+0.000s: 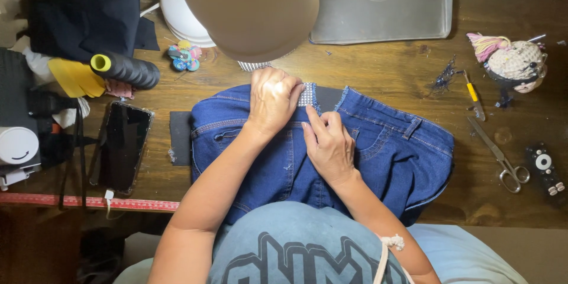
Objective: Measuring, cutting, and positioning a rhinestone strip on the back of a pair of denim jeans.
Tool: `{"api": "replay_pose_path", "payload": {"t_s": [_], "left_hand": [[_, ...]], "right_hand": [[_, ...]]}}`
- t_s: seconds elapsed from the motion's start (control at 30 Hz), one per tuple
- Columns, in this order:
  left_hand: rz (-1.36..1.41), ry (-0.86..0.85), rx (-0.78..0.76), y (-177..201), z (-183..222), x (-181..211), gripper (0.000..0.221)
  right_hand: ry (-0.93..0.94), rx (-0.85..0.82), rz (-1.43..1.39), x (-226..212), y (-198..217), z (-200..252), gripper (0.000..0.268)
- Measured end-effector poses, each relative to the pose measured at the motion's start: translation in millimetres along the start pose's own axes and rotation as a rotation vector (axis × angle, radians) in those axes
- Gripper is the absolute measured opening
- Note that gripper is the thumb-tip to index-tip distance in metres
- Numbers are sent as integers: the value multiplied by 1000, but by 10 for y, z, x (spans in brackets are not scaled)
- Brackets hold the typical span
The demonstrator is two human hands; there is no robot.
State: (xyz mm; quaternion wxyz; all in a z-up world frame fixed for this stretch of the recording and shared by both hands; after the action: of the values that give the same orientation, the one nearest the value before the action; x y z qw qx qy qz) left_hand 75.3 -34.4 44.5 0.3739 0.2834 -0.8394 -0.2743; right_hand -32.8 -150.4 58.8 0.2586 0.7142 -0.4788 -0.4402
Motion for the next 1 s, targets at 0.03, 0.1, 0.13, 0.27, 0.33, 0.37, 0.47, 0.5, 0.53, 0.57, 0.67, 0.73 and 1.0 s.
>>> {"api": "replay_pose_path", "payload": {"t_s": [0.03, 0.1, 0.13, 0.27, 0.33, 0.37, 0.47, 0.5, 0.53, 0.57, 0.67, 0.73, 1.0], "left_hand": [[1, -1, 1, -7, 0, -4, 10], [14, -3, 5, -17, 0, -11, 10], [14, -3, 4, -19, -3, -3, 10], [11, 0, -2, -38, -4, -9, 11], [10, -2, -7, -58, -6, -16, 12], [8, 3, -14, -67, -6, -26, 12], [14, 33, -69, -73, -30, -48, 16], [21, 59, -118, -95, -29, -63, 19], [22, 59, -118, -73, -49, -45, 19], [30, 95, -169, -93, -60, -62, 24], [34, 169, -265, -129, -102, -80, 29], [34, 207, -311, -163, -115, -85, 30], [82, 227, -619, -195, -231, -3, 15]], "right_hand": [[0, 1, 1, 8, -8, 6, 30], [-5, -15, 9, 30, -40, 20, 32], [-6, -15, 9, 28, -40, 23, 32], [6, -25, 43, 11, -51, 18, 31], [10, -24, 54, 9, -49, 14, 31], [11, -23, 58, 7, -51, 14, 31], [16, -23, 61, 21, -71, 22, 32], [19, -28, 61, 29, -81, 32, 33], [18, -28, 62, 34, -75, 33, 33], [17, -33, 46, 37, -78, 29, 33], [10, -50, 16, 72, -104, 37, 34], [3, -63, 3, 126, -47, 32, 36], [-554, 98, -104, 1603, 1307, 267, 22]]}}
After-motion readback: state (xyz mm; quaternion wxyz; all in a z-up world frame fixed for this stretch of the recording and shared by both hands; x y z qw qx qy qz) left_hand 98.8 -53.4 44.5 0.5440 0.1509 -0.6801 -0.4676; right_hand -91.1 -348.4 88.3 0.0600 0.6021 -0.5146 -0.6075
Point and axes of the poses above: each hand's wrist, its own z-axis away from the middle knuckle, its own y-axis out of the back of the hand, x = y × z, the point moved 9 cm from there along -z, towards the middle knuckle, and after that the axes turned 5 degrees about x, right-handed, at the moved point
